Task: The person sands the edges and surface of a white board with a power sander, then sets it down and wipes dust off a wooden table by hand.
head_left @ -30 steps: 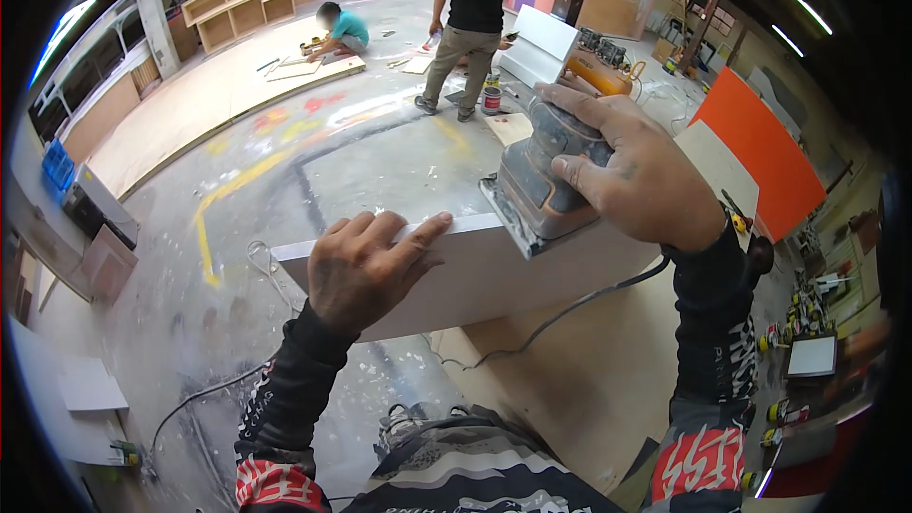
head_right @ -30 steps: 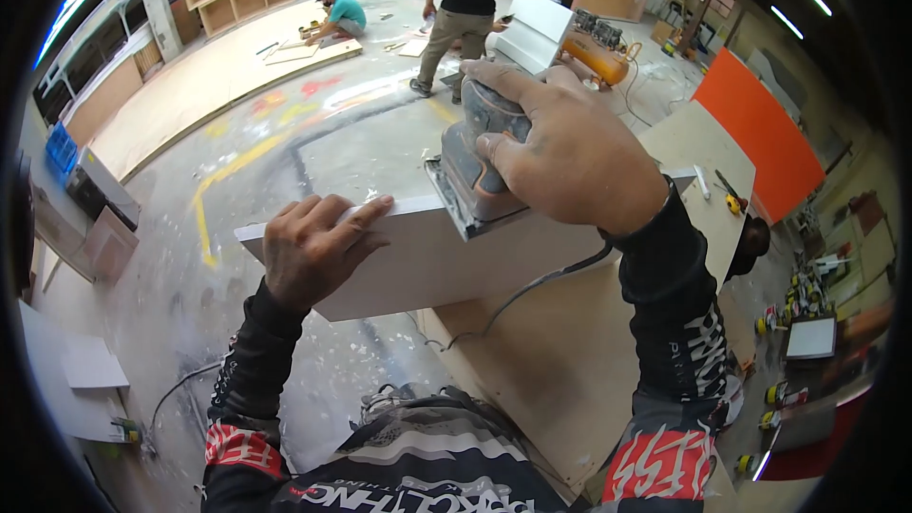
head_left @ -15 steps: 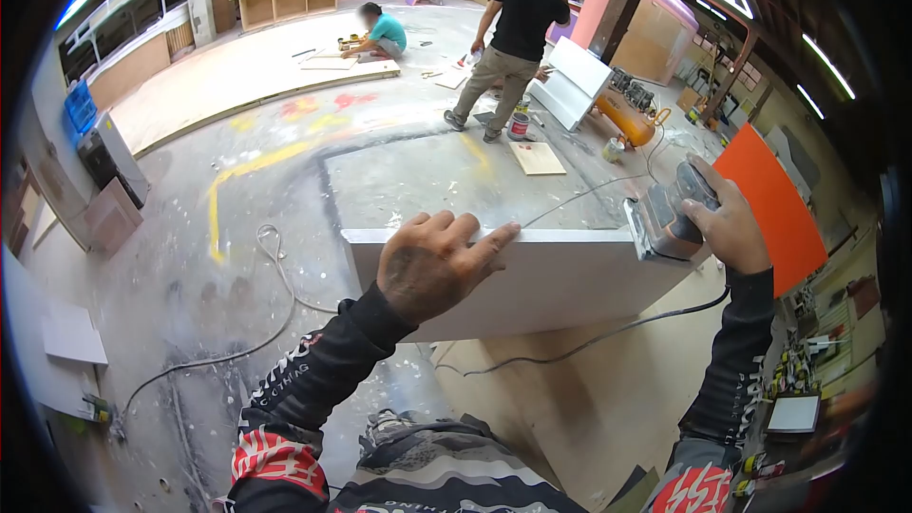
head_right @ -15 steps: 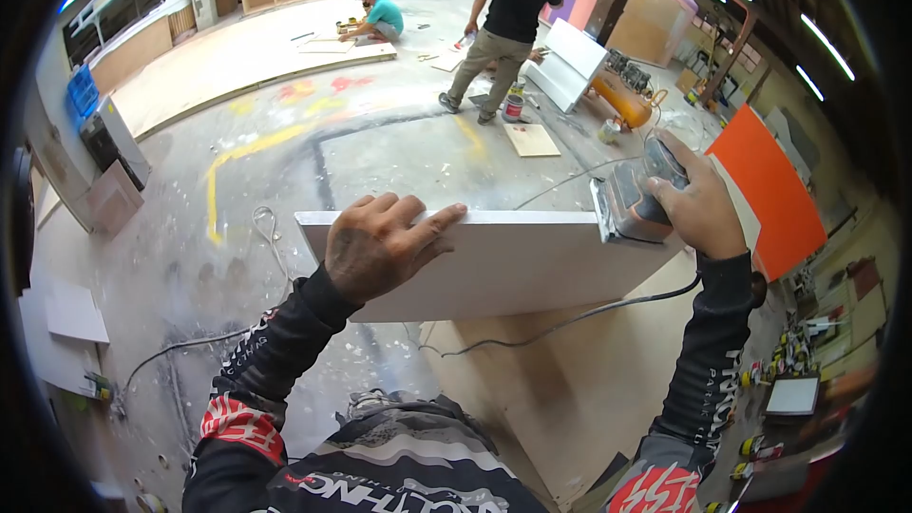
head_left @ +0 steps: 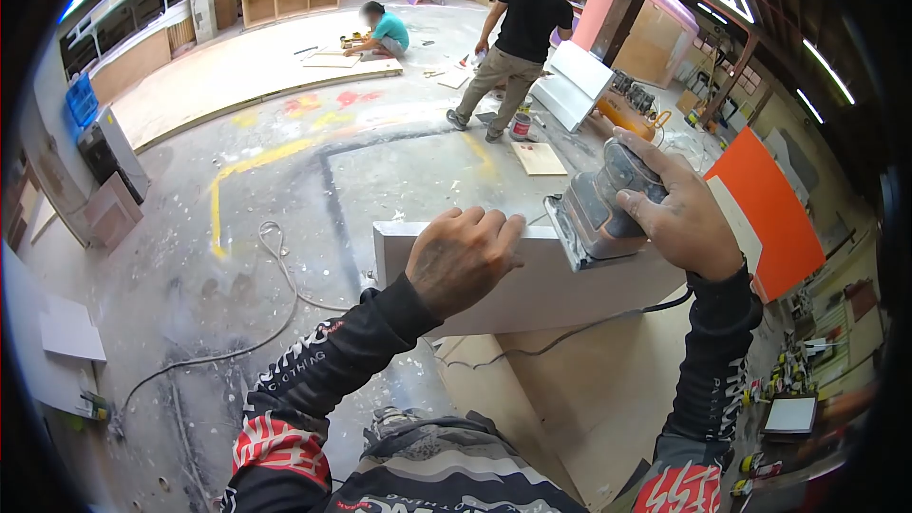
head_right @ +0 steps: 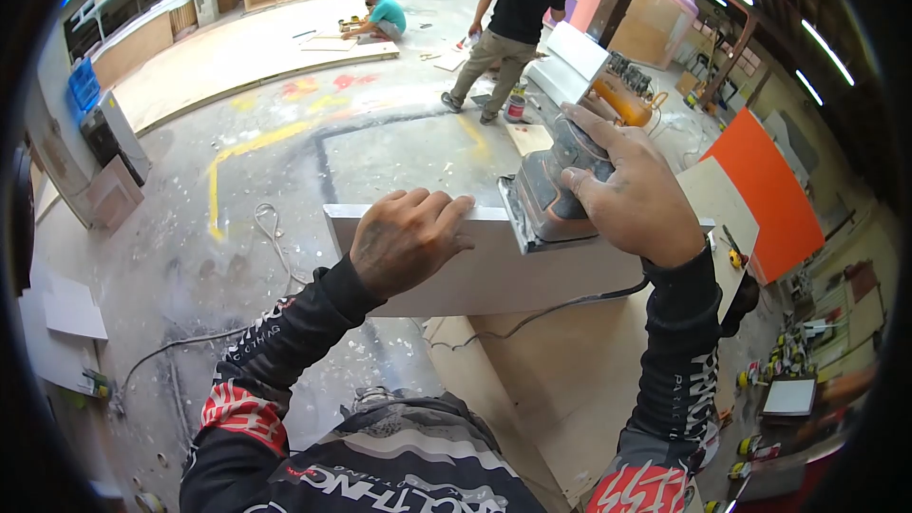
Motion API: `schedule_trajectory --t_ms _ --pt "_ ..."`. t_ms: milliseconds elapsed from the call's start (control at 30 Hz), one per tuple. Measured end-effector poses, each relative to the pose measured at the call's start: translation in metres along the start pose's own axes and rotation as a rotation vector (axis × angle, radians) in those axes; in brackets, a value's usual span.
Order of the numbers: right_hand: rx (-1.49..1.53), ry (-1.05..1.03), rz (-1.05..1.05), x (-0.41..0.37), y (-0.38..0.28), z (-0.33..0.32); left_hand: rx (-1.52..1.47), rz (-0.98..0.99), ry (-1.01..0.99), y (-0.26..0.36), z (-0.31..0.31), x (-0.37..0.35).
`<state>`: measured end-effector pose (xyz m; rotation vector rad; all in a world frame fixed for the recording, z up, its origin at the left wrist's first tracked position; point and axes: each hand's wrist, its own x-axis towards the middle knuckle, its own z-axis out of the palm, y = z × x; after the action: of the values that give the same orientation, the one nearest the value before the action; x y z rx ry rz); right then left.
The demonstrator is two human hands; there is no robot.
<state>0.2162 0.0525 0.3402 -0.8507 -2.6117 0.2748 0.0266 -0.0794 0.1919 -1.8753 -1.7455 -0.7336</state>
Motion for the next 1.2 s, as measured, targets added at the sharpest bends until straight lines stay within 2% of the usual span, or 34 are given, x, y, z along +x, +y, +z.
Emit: schedule_trajectory --t_ms 267,333,433,467,533,633,867,967,1067,1133,1200 --pt "0.043 0.026 0.007 -0.005 0.05 -0.014 0.028 -0.031 -0.109 -0.033 -0.031 -0.021" --pt "0.006 0.064 0.125 -0.007 0.068 -0.015 -0.051 -0.073 -0.132 -0.05 -0.04 -0.035" --pt "0.016 0.061 0.16 -0.01 0.081 -0.014 -0.35 -0.233 -0.205 -0.067 -0.048 -0.054" --pt "0.052 0.059 0.184 -0.01 0.083 -0.014 -0.354 -0.235 -0.204 -0.069 -0.045 -0.057" --pt "0.041 0.039 0.172 -0.01 0.073 -0.017 -0.538 -0.261 -0.168 -0.07 -0.039 -0.06" --pt "0.057 0.019 0.134 -0.011 0.049 -0.014 -0.643 -0.281 -0.086 -0.063 -0.038 -0.059" --pt "0.082 -0.018 -0.028 0.001 -0.01 0.012 -0.724 -0.304 -0.056 -0.062 -0.041 -0.061" --pt "0.064 -0.057 -0.064 0.001 -0.039 0.018 -0.766 -0.375 0.002 -0.058 -0.037 -0.065" --pt "0.063 -0.064 -0.076 -0.002 -0.048 0.016 -0.81 -0.418 0.046 -0.054 -0.031 -0.07" --pt "0.071 -0.038 -0.095 -0.003 -0.035 0.019 -1.153 -0.562 0.082 -0.052 -0.019 -0.08" --pt "0.082 -0.015 -0.118 -0.006 -0.019 0.016 -1.182 -0.558 0.124 -0.051 0.003 -0.088"
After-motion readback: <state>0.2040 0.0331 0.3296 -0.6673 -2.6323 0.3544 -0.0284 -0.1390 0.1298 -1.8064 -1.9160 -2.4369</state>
